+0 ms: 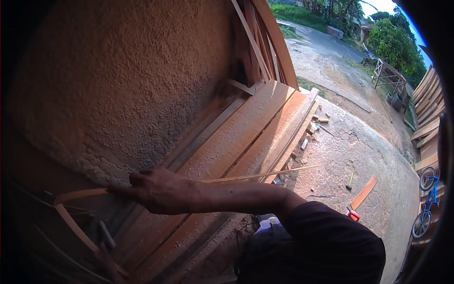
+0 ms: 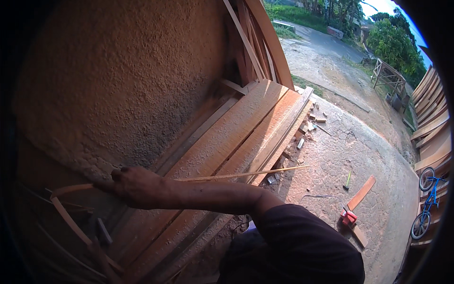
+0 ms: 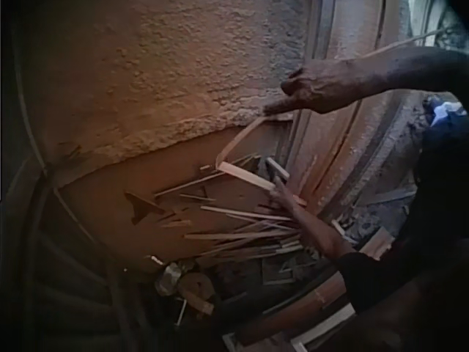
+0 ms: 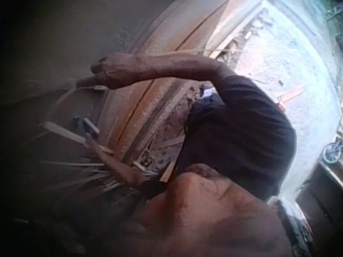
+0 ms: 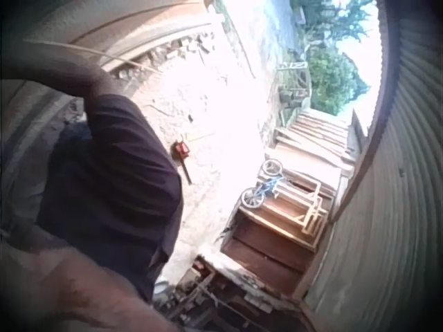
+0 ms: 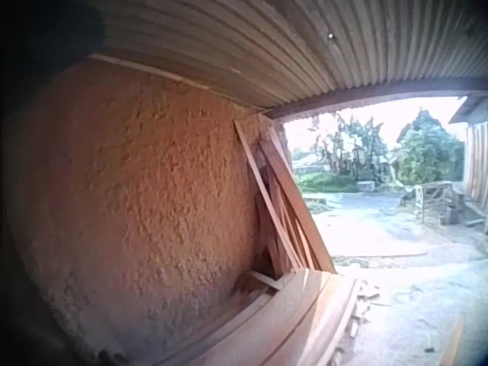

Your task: The person uses a hammer to tap a nail into a wooden plank, then uses a circular saw to cut the plank. The person handles the plank and the saw, making a cut along the wood's length.

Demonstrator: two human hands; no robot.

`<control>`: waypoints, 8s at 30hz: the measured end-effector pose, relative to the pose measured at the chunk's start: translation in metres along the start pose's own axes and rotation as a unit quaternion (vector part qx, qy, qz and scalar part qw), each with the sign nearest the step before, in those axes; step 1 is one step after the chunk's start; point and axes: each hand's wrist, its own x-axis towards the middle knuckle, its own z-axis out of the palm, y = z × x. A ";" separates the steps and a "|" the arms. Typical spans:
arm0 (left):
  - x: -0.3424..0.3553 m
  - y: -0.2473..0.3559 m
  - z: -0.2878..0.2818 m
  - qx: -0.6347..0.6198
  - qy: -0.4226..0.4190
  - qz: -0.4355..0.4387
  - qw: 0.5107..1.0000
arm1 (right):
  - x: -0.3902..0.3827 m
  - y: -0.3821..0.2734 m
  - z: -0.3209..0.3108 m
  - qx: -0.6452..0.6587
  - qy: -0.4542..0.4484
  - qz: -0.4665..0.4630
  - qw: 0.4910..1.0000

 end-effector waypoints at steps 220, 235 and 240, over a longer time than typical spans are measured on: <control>-0.302 0.535 0.272 0.088 -0.200 0.312 0.925 | -0.451 0.605 -0.430 -0.056 -0.333 0.140 0.931; -0.234 0.500 0.329 0.065 -0.193 0.289 0.935 | -0.485 0.635 -0.375 0.031 -0.218 0.197 0.955; -0.198 0.494 0.329 0.076 -0.183 0.283 0.939 | -0.451 0.624 -0.363 -0.080 -0.332 0.210 0.916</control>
